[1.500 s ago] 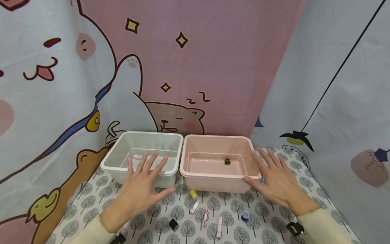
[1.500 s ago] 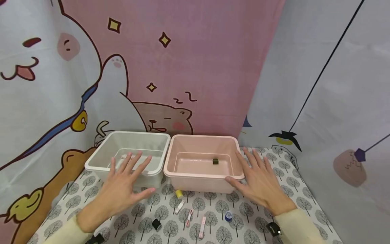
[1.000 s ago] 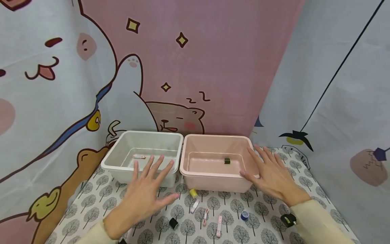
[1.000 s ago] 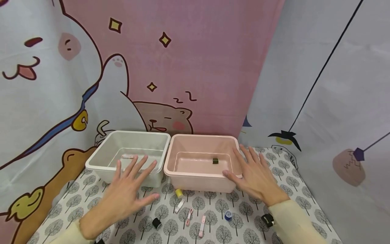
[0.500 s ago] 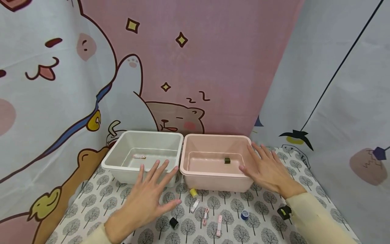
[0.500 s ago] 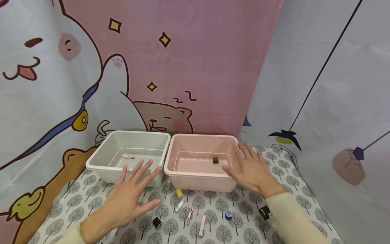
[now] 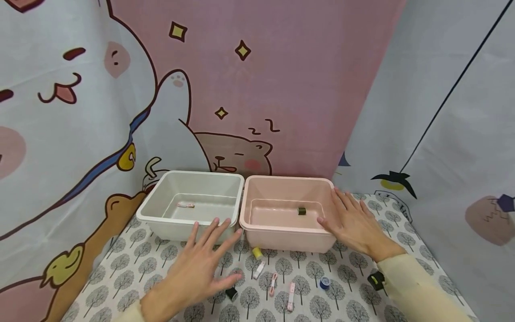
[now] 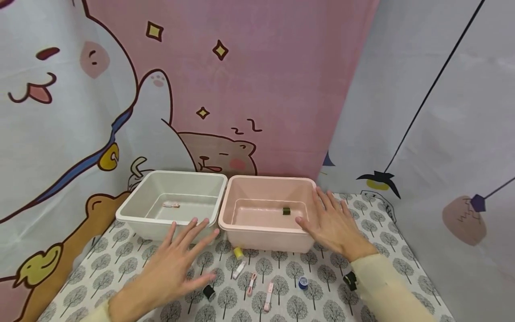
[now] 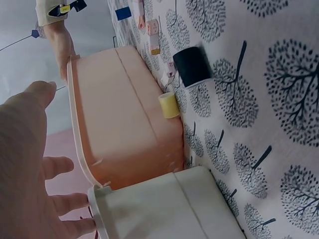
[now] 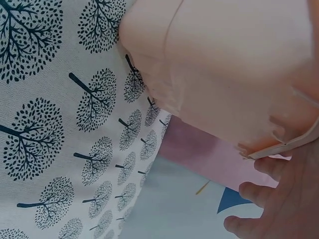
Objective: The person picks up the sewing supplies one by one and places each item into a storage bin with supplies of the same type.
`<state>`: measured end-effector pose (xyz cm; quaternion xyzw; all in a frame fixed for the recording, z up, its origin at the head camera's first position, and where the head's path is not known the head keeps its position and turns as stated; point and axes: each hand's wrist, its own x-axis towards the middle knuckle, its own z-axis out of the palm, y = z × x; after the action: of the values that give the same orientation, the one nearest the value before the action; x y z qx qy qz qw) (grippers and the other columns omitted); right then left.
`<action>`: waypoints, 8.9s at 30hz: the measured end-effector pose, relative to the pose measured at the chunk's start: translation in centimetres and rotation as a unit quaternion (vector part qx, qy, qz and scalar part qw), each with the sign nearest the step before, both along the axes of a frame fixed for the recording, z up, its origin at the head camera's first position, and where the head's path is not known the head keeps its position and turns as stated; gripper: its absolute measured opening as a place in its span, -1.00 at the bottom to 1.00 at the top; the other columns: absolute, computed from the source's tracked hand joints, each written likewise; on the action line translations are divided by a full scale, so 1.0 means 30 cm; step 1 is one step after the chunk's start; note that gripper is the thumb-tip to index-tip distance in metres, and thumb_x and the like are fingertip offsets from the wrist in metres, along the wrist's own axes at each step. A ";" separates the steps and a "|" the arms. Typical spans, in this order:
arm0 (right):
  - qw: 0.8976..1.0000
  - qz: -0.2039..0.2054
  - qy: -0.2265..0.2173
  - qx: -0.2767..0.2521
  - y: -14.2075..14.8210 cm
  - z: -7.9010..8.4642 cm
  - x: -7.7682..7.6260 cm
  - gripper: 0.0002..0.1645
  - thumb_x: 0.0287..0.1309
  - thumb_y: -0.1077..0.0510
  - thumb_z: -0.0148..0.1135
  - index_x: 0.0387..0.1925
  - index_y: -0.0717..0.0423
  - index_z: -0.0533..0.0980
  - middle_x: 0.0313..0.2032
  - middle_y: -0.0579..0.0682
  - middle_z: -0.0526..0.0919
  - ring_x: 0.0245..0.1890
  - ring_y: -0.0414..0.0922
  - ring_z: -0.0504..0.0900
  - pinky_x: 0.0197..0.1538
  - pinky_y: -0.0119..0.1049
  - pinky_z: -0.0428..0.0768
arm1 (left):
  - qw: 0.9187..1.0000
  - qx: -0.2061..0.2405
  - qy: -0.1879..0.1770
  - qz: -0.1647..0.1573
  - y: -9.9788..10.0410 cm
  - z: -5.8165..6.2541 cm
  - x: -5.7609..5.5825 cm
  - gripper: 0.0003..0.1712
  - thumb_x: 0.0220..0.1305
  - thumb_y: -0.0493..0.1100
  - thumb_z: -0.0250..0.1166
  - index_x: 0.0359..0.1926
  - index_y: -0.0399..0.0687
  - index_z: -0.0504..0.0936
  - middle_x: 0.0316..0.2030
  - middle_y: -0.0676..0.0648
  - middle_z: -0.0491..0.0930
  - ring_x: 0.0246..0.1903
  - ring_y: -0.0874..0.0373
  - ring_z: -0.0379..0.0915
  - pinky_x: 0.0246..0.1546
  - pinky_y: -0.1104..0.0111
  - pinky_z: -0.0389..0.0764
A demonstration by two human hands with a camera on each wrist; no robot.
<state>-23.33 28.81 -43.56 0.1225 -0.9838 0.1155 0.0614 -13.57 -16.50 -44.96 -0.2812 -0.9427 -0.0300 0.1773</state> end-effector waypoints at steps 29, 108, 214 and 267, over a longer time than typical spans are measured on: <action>1.000 -0.004 0.000 -0.013 0.002 -0.013 0.006 0.30 0.69 -0.63 -0.13 0.91 0.23 -0.07 0.90 0.33 -0.04 0.85 0.53 0.03 0.79 0.72 -0.04 | 0.992 -0.029 -0.072 -0.095 0.021 -0.116 0.043 -0.17 0.46 0.55 0.48 0.51 0.23 0.72 0.38 0.03 0.71 0.28 0.05 0.75 0.08 0.00 0.95; 0.999 -0.001 0.017 -0.034 0.009 -0.037 0.008 0.26 0.70 -0.60 -0.12 0.91 0.21 -0.04 0.90 0.31 -0.02 0.82 0.53 0.15 0.76 0.71 0.10 | 0.948 0.244 0.040 -0.202 0.130 0.093 -0.146 -0.63 0.26 -0.08 0.81 0.02 0.01 0.89 -0.07 0.09 0.86 -0.18 0.24 0.81 -0.08 0.50 0.86; 0.998 0.007 0.037 -0.052 0.000 -0.051 0.000 0.21 0.74 -0.53 -0.08 0.91 0.23 -0.04 0.90 0.30 0.01 0.77 0.58 0.24 0.70 0.73 0.25 | 0.966 0.077 -0.033 -0.246 0.465 0.152 -0.223 -0.18 0.40 0.40 0.63 0.54 0.25 0.69 0.46 0.12 0.73 0.47 0.13 0.69 0.57 0.04 0.71; 0.998 0.011 0.030 -0.055 0.007 -0.051 -0.008 0.21 0.74 -0.53 -0.07 0.91 0.22 -0.04 0.91 0.27 -0.02 0.80 0.49 0.24 0.72 0.65 0.32 | 0.950 0.000 -0.142 -0.279 0.695 -0.162 -0.196 -0.32 0.42 0.43 0.60 0.44 0.38 0.79 0.25 0.25 0.81 0.20 0.44 0.73 0.31 0.52 0.75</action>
<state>-23.58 29.03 -45.10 0.1334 -0.9722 0.1668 0.0963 -19.44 4.34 -49.84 -0.5261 -0.8418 -0.1182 0.0257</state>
